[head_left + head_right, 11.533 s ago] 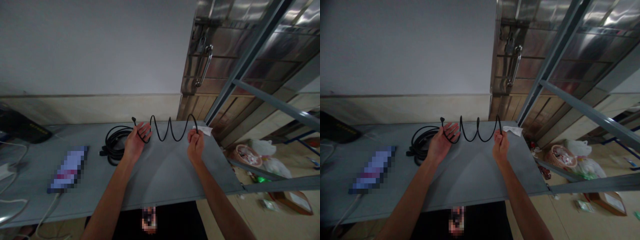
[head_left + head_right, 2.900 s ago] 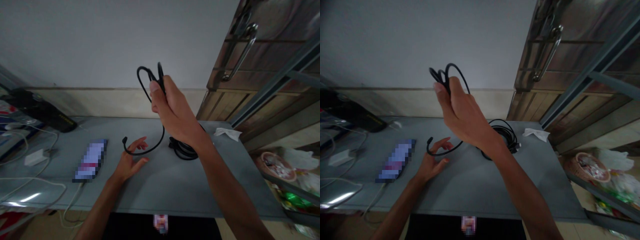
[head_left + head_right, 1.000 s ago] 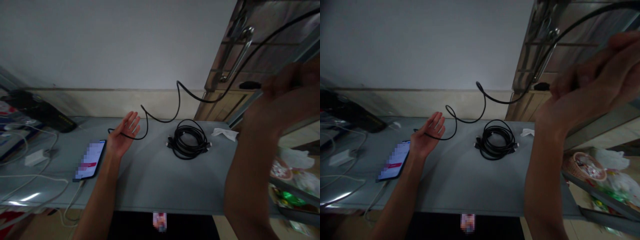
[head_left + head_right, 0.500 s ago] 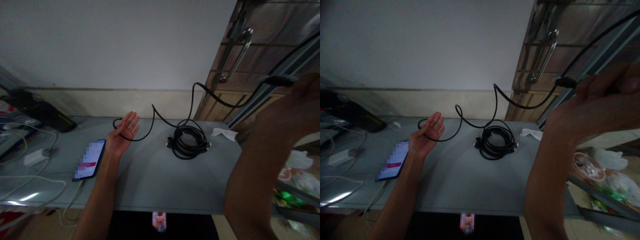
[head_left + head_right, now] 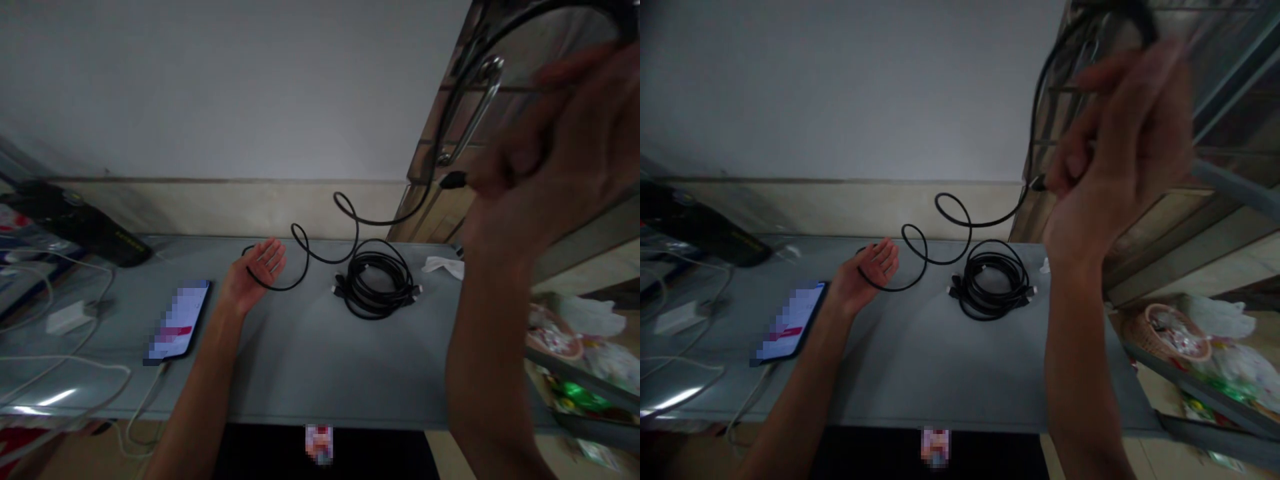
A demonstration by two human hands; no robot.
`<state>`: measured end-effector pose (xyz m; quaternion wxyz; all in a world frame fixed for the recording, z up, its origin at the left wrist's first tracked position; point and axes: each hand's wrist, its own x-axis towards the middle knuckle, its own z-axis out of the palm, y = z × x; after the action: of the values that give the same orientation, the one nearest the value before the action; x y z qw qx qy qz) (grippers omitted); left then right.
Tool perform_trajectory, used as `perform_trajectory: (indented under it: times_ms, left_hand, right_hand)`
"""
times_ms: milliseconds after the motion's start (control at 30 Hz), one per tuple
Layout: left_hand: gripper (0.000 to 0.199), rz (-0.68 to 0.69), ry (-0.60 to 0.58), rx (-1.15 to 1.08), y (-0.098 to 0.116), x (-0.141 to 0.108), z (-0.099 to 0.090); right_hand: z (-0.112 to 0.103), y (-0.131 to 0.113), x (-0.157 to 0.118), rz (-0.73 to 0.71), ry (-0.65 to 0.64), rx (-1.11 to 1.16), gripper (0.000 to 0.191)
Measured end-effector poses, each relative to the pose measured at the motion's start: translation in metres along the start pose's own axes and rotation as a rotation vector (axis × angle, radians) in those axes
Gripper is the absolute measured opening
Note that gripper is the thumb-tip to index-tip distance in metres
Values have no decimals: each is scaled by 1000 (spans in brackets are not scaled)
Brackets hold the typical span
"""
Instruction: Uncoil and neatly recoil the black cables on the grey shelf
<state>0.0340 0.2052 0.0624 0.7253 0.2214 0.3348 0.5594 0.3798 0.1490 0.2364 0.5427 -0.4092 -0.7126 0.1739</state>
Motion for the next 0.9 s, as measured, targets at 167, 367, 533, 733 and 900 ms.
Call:
perform_trajectory:
  times_ms: [167, 367, 533, 733, 900]
  left_hand:
    - [30, -67, -19, 41, -5, 3, -2]
    - [45, -98, -104, 46, -6, 4, 0]
    - [38, -84, -36, -35, -1, 6, -3]
    - [36, -104, -5, -32, 0, 6, -7]
    - [31, -112, 3, -54, 4, 4, -4]
  right_hand:
    - [59, -24, 5, -24, -94, -94, 35]
    - [102, -24, -12, -94, -327, -263, 29]
    - [165, 0, -38, -169, -614, -487, 30]
    - [207, 31, -68, -205, -694, -500, 24]
    - [212, 43, -74, -202, -606, -407, 14]
